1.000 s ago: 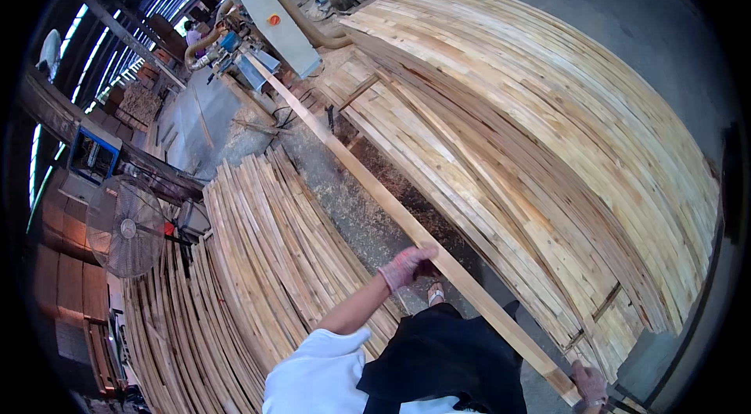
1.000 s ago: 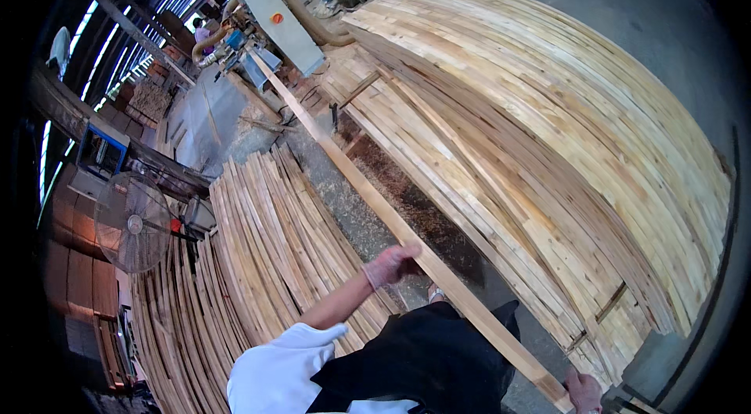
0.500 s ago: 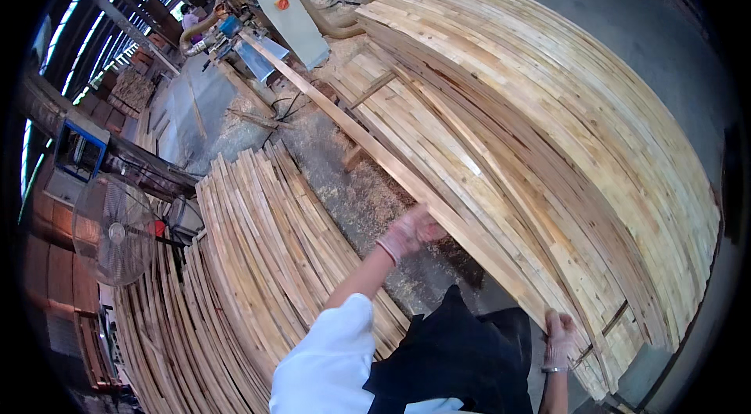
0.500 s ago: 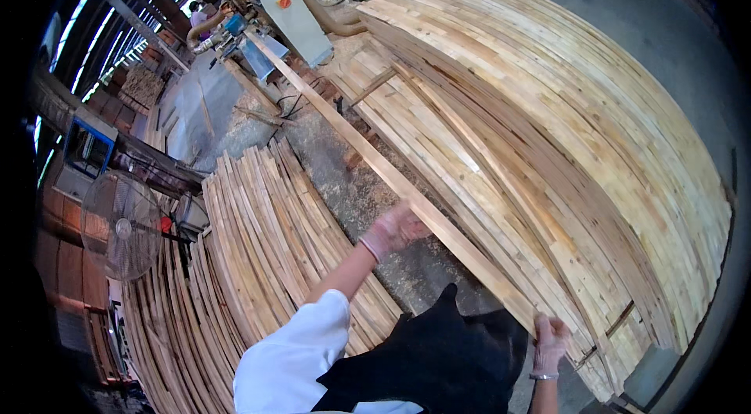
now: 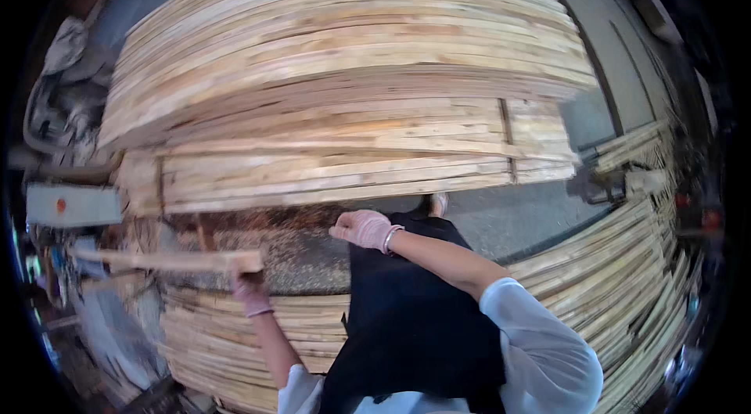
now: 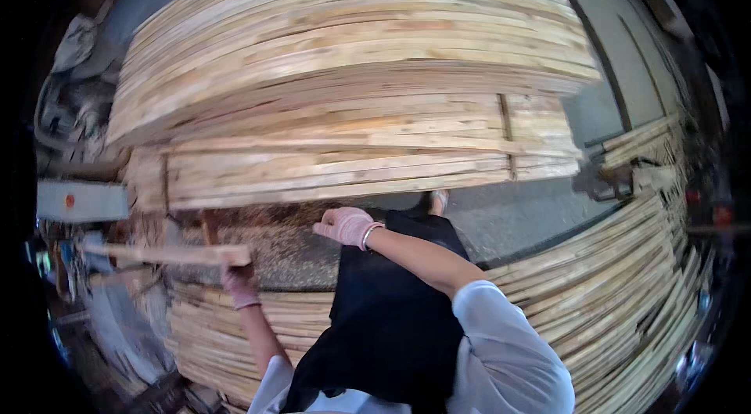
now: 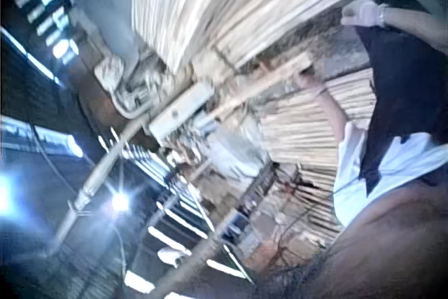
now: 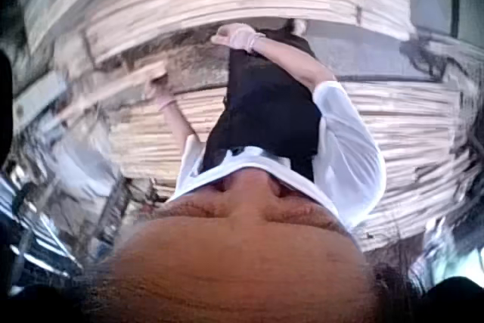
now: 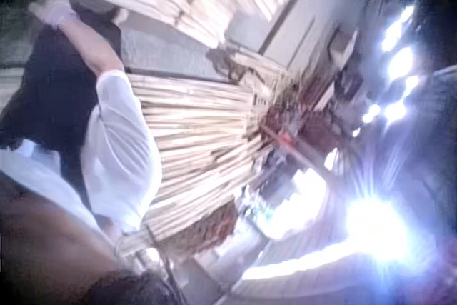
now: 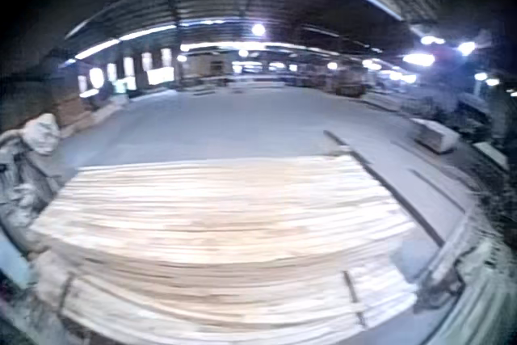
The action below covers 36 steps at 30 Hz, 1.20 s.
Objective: The person picks up thin wooden planks from a large stack, moves them individually, and places them onto another stack or into a processing machine.
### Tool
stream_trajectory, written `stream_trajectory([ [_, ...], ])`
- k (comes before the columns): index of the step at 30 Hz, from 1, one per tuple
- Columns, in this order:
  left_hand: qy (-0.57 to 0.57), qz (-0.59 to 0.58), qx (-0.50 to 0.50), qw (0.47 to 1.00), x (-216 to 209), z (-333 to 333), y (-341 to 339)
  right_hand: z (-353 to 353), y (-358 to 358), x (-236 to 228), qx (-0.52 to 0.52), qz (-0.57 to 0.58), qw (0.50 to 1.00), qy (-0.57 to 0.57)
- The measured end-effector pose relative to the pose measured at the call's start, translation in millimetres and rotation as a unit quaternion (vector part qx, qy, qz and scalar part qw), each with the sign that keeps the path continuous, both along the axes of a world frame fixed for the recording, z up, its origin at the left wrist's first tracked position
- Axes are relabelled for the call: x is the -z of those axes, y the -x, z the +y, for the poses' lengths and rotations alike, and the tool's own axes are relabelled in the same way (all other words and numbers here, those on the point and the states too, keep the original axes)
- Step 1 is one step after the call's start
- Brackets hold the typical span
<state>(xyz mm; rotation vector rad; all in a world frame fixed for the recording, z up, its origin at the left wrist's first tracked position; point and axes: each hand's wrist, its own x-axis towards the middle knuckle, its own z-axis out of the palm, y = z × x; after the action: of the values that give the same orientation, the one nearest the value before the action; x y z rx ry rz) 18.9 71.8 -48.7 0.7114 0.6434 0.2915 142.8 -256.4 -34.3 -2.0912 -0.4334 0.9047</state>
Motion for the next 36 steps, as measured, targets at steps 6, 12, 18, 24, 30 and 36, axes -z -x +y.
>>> stream_trajectory([
  [6, 0.087, 0.065, -0.201, 0.974, -29, -53, -8, -147, -26, 97, 0.028, 0.122, 0.973, 0.193],
  [12, 0.139, 0.358, -0.108, 0.917, 15, -216, 1, -313, -81, 191, 0.163, 0.011, 0.898, 0.409],
  [18, 0.186, 0.325, 0.037, 0.926, 10, -277, -21, -452, -131, 260, 0.069, -0.136, 0.755, 0.637],
  [24, 0.137, 0.311, 0.012, 0.94, -8, -262, -38, -475, -133, 268, 0.006, -0.087, 0.868, 0.49],
  [30, 0.199, 0.305, 0.063, 0.929, 37, -226, -26, -455, -65, 174, -0.16, -0.103, 0.85, 0.491],
  [36, 0.224, 0.257, 0.157, 0.927, 87, -222, -50, -387, 56, 21, -0.107, -0.057, 0.892, 0.435],
])
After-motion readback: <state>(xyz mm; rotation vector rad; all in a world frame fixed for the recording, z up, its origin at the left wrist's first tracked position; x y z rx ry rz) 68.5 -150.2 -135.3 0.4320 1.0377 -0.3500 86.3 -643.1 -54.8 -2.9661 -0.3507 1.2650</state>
